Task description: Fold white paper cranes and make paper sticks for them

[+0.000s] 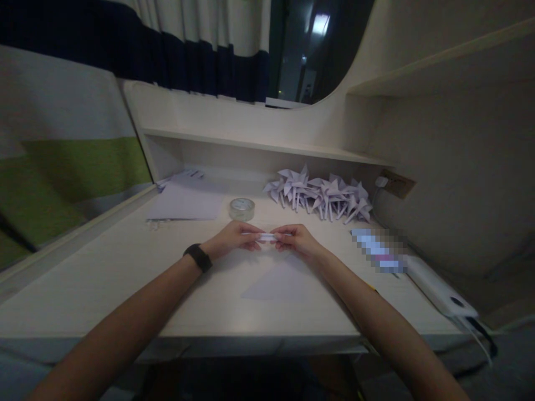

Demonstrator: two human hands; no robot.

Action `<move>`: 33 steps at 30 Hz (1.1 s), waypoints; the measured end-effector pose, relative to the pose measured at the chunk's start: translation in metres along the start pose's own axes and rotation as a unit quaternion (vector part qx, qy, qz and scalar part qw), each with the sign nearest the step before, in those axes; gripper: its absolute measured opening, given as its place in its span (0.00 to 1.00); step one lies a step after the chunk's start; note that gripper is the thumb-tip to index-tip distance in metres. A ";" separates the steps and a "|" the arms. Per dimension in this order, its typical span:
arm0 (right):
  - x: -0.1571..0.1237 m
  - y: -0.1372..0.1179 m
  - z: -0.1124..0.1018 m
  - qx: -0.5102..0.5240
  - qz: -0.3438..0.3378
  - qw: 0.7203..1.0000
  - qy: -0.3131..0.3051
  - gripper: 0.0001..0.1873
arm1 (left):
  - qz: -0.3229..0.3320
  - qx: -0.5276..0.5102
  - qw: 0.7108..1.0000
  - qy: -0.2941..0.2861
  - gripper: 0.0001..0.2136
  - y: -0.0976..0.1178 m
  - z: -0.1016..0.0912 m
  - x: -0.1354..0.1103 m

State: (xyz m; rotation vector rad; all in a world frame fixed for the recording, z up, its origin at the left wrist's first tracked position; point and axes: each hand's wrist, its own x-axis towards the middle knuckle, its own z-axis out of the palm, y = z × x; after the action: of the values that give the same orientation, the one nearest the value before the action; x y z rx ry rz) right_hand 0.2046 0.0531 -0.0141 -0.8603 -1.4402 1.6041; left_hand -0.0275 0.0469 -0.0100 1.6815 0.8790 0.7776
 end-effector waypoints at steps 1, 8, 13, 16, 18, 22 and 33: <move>0.000 0.000 0.000 0.003 0.003 1.000 0.001 0.21 | 0.000 0.003 1.000 0.003 0.18 0.000 -0.001 0.000; -0.001 0.002 0.003 0.032 -0.008 0.999 0.028 0.21 | 0.003 -0.015 1.000 0.023 0.18 0.003 0.001 -0.001; 0.000 0.003 0.002 0.036 -0.007 0.999 0.027 0.21 | -0.010 -0.038 0.999 0.012 0.17 0.000 0.004 0.000; 0.000 0.005 0.002 0.031 -0.010 0.999 0.023 0.20 | -0.007 -0.028 0.999 0.030 0.17 -0.003 0.003 0.002; 0.001 0.007 0.003 0.030 -0.016 0.999 0.018 0.21 | -0.007 -0.026 0.999 0.037 0.18 -0.003 0.003 0.003; 0.004 0.013 0.006 0.023 -0.031 0.999 0.011 0.22 | -0.014 -0.030 0.999 0.035 0.18 0.001 0.003 0.002; 0.003 0.009 0.010 -0.045 -0.057 0.996 0.060 0.22 | 0.004 0.018 1.000 0.014 0.18 0.002 0.001 0.002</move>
State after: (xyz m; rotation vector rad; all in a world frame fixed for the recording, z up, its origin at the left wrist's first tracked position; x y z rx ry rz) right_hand 0.1929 0.0509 -0.0222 -0.8953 -1.4587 1.3887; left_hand -0.0257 0.0476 -0.0080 1.7093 0.9106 0.7954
